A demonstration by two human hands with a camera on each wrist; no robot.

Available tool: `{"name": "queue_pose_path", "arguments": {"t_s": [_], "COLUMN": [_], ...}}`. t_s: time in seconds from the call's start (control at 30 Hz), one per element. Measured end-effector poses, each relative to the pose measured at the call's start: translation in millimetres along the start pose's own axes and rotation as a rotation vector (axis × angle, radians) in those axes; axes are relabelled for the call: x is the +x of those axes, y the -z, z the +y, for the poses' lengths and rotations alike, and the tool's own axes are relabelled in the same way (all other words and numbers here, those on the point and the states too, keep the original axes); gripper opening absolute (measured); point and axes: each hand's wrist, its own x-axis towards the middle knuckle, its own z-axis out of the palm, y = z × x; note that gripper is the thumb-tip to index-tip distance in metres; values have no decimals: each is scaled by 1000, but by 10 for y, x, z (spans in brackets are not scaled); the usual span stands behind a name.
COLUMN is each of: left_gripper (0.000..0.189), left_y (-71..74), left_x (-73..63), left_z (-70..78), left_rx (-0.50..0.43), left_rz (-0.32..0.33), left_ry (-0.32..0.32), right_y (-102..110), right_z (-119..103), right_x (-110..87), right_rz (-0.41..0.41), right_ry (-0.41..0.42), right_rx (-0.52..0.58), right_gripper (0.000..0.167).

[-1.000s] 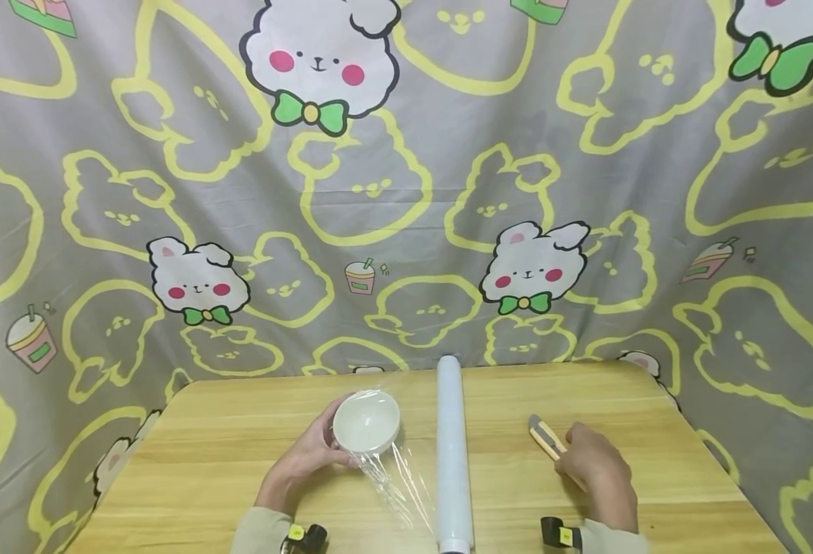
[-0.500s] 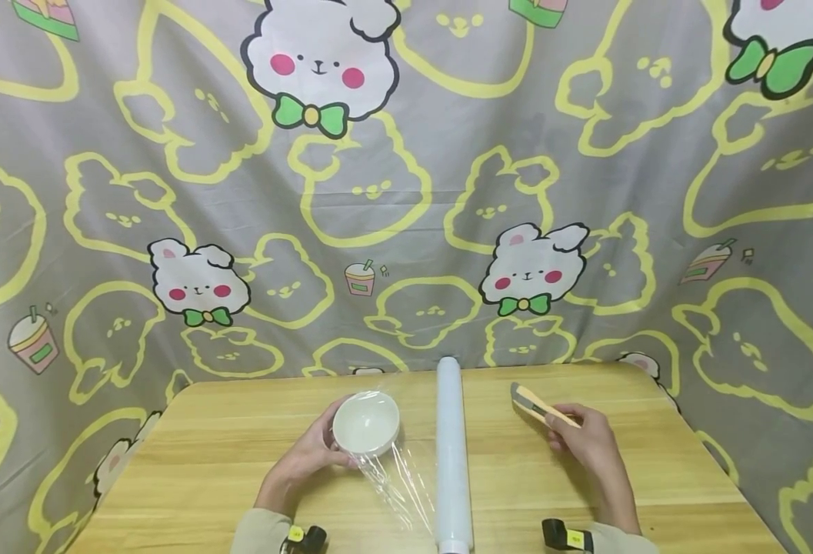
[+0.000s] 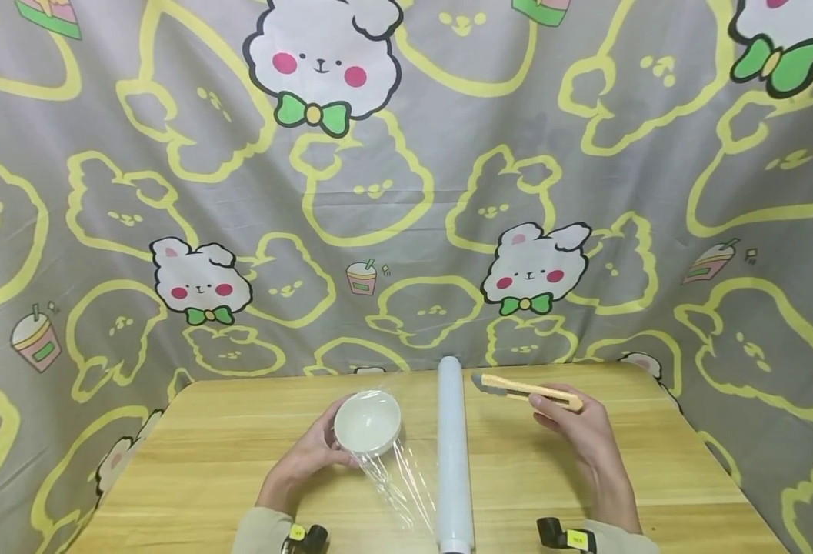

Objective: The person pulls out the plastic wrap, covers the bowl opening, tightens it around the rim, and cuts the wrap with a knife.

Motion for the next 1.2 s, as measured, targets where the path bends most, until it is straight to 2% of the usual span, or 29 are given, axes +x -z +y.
{"name": "queue_pose_path", "arguments": {"t_s": [0.2, 0.3, 0.43, 0.57, 0.73, 0.97, 1.1, 1.2], "left_gripper": [112, 113, 114, 113, 113, 114, 113, 114], "left_y": [5, 7, 6, 5, 4, -6, -10, -17], "left_x": [1, 1, 3, 3, 3, 1, -2, -1], "left_z": [-10, -13, -16, -18, -13, -5, -11, -6], "left_rx": [-34, -38, -33, -27, -26, -17, -14, -19], "left_rz": [-9, -11, -9, -9, -1, 6, 8, 12], "left_ry": [-11, -13, -10, -14, -4, 5, 4, 13], "right_y": [-25, -24, -23, -22, -72, -186, -226, -242], "right_z": [50, 73, 110, 150, 179, 189, 199, 207], "right_x": [9, 24, 34, 47, 76, 122, 134, 136], "right_rz": [-120, -195, -256, -280, -223, -92, -78, -120], "right_ry": [44, 35, 21, 18, -35, -94, -133, -130], "right_rx": [211, 332, 408, 395, 371, 111, -6, -61], "right_gripper": [18, 20, 25, 25, 27, 38, 52, 64]}}
